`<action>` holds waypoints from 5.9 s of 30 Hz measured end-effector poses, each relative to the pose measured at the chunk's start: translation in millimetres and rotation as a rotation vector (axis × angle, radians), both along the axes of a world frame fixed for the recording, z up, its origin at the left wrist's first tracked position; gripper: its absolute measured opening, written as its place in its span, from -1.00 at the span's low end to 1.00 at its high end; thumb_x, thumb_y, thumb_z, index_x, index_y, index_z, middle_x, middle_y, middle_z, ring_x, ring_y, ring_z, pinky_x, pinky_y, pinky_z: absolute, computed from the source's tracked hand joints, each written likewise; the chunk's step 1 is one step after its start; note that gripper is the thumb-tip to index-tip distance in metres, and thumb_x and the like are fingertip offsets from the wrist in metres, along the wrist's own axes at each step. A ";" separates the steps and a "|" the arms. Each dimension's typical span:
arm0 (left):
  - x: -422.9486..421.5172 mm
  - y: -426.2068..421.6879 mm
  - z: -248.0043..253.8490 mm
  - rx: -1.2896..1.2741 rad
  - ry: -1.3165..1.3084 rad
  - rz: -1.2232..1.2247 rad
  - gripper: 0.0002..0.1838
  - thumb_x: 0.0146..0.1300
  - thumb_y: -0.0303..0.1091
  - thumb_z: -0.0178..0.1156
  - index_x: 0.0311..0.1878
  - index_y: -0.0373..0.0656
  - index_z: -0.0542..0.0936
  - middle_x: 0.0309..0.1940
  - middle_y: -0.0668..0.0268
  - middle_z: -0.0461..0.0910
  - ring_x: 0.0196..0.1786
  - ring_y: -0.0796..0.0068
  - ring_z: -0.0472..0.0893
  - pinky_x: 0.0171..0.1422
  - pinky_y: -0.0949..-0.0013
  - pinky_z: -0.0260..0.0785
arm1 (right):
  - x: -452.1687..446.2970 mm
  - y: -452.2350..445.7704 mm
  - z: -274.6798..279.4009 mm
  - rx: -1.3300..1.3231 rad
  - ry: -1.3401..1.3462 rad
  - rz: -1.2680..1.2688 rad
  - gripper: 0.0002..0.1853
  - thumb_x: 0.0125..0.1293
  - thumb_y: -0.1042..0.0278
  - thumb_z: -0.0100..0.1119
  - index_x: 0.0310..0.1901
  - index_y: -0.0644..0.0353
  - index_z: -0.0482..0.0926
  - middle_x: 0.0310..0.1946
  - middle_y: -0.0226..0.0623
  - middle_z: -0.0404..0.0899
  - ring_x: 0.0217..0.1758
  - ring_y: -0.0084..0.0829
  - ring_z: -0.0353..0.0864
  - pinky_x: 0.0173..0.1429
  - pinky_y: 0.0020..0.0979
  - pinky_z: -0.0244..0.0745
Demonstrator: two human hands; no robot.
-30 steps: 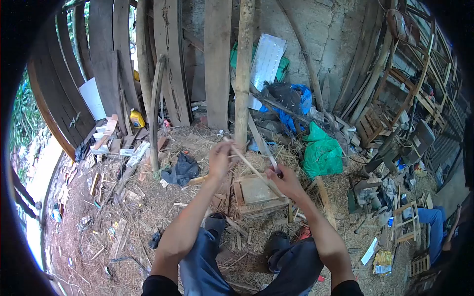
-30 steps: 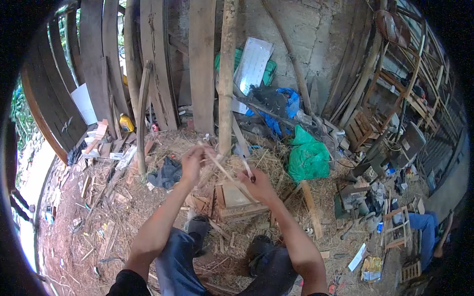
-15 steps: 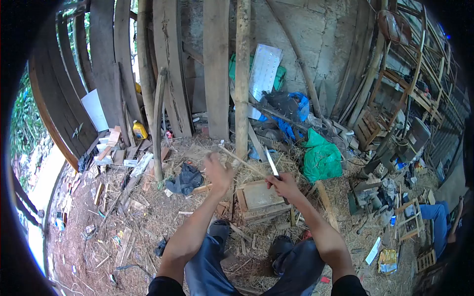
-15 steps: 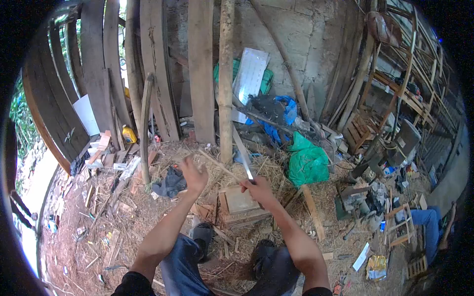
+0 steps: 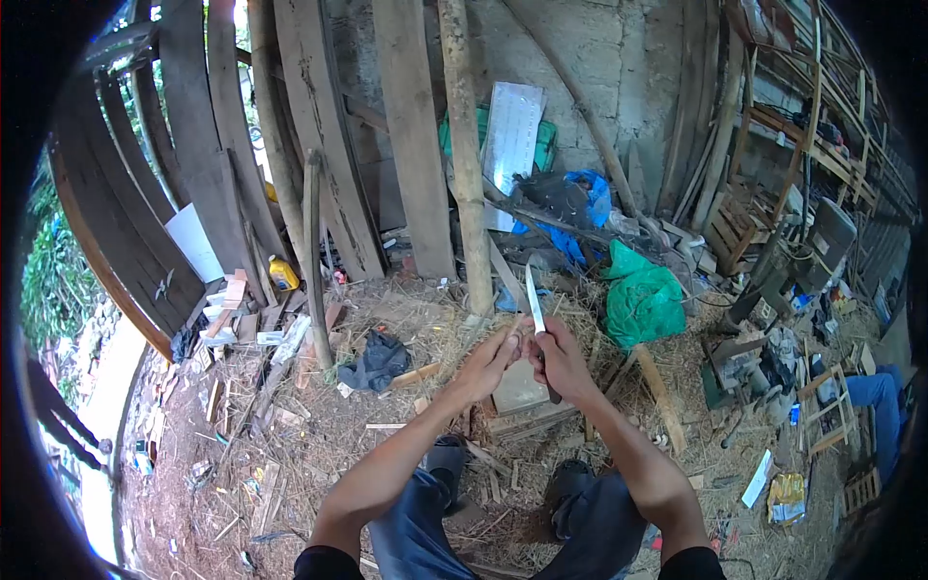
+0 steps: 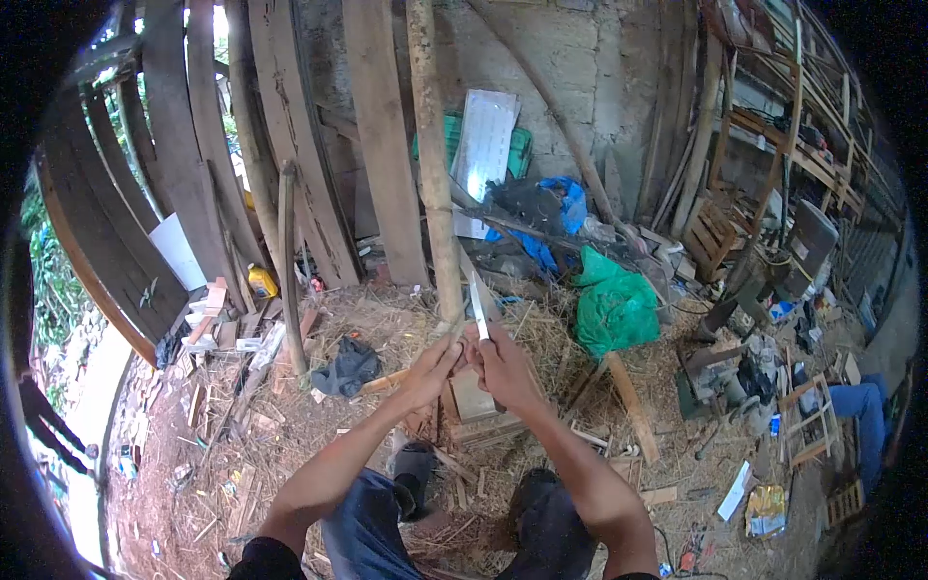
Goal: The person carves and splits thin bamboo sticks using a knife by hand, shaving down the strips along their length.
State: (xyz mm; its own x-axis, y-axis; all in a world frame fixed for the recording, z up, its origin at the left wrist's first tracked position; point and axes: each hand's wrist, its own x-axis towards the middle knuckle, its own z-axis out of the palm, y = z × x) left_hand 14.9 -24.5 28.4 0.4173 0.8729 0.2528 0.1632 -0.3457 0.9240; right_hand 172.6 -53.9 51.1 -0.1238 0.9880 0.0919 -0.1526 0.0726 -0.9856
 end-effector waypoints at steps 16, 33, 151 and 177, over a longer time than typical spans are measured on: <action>-4.7 -0.7 13.3 0.650 0.031 0.169 -0.79 0.20 -0.56 0.13 -0.09 -0.36 0.52 -0.13 0.12 0.56 -0.11 0.11 0.56 -0.02 0.25 0.40 | -7.7 -11.7 3.4 0.325 -0.253 -0.011 -0.70 0.43 0.43 -0.25 0.15 0.21 0.28 -0.55 -0.44 0.32 -0.50 -0.62 0.29 -0.42 -0.51 0.26; -19.6 -3.7 10.4 0.385 0.003 0.153 -0.86 0.19 -0.55 0.16 -0.17 -0.27 0.52 -0.31 0.10 0.63 -0.25 0.18 0.67 -0.19 0.28 0.54 | -24.9 -2.1 -10.4 0.363 -0.334 -0.033 -0.67 0.47 0.42 -0.27 0.23 0.16 0.18 -0.49 -0.45 0.37 -0.53 -0.71 0.24 -0.48 -0.61 0.17; 9.6 53.0 -35.6 0.462 0.219 0.249 -0.86 0.18 -0.40 0.19 -0.28 -0.28 0.60 -0.36 0.09 0.59 -0.31 0.00 0.58 -0.27 0.17 0.42 | -54.9 31.4 -207.9 -0.196 -1.054 -0.321 -0.61 0.45 0.19 -0.30 0.06 0.39 0.26 -0.33 0.24 0.55 -0.19 0.17 0.57 -0.09 0.03 0.47; -86.5 79.3 -17.5 -0.036 -0.381 0.498 -0.78 0.29 -0.38 0.17 -0.23 -0.43 0.56 -0.45 0.19 0.57 -0.47 0.46 0.63 -0.38 0.41 0.61 | 31.2 79.1 -78.5 0.036 -1.004 -0.089 -0.62 0.33 0.06 0.03 -0.32 0.30 0.44 -0.53 -0.14 0.55 -0.45 -0.22 0.58 -0.29 -0.21 0.45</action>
State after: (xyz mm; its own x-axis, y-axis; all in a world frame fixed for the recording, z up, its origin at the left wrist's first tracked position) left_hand -71.7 54.7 10.9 -0.1553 0.9500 0.2708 -0.0461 -0.2808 0.9587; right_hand 203.8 25.3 -27.3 -0.0858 0.9962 0.0157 0.7542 0.0753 -0.6523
